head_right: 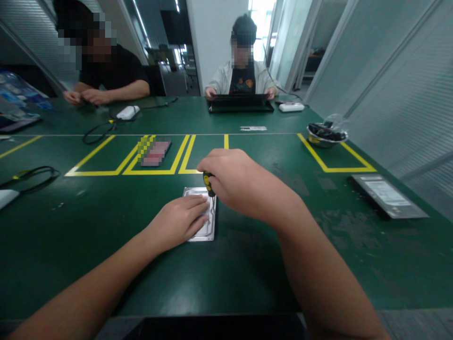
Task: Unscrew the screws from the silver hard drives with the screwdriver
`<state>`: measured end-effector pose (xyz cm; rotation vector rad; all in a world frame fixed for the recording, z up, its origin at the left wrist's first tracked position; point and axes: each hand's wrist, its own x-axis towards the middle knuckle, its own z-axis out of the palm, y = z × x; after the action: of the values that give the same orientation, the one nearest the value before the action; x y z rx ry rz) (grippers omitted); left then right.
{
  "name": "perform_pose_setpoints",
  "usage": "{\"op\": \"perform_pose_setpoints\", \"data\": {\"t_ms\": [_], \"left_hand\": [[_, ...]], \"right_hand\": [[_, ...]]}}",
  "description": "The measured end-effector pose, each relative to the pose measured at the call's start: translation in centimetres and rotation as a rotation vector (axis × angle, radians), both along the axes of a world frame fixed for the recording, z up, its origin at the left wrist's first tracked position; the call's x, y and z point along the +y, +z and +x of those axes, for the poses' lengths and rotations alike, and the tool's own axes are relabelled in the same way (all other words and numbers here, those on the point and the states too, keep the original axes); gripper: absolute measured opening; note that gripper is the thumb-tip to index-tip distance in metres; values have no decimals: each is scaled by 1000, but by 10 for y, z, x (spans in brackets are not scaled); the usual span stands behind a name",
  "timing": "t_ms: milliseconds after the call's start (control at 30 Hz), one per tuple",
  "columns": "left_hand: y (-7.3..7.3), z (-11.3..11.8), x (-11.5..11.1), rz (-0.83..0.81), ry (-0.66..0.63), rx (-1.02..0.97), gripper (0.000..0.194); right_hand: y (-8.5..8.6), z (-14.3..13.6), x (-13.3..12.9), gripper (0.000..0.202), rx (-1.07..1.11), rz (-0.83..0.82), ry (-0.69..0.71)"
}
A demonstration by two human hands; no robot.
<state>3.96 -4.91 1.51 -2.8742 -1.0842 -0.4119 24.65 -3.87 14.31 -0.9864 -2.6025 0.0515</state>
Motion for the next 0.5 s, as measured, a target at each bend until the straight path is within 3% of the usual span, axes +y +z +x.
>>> {"op": "perform_pose_setpoints", "data": {"t_ms": [267, 500], "left_hand": [[2, 1, 0, -17, 3, -6, 33], [1, 0, 0, -90, 52, -114, 28]], "right_hand": [[-1, -4, -1, 12, -18, 16, -102], [-4, -3, 0, 9, 33, 26, -87]]}}
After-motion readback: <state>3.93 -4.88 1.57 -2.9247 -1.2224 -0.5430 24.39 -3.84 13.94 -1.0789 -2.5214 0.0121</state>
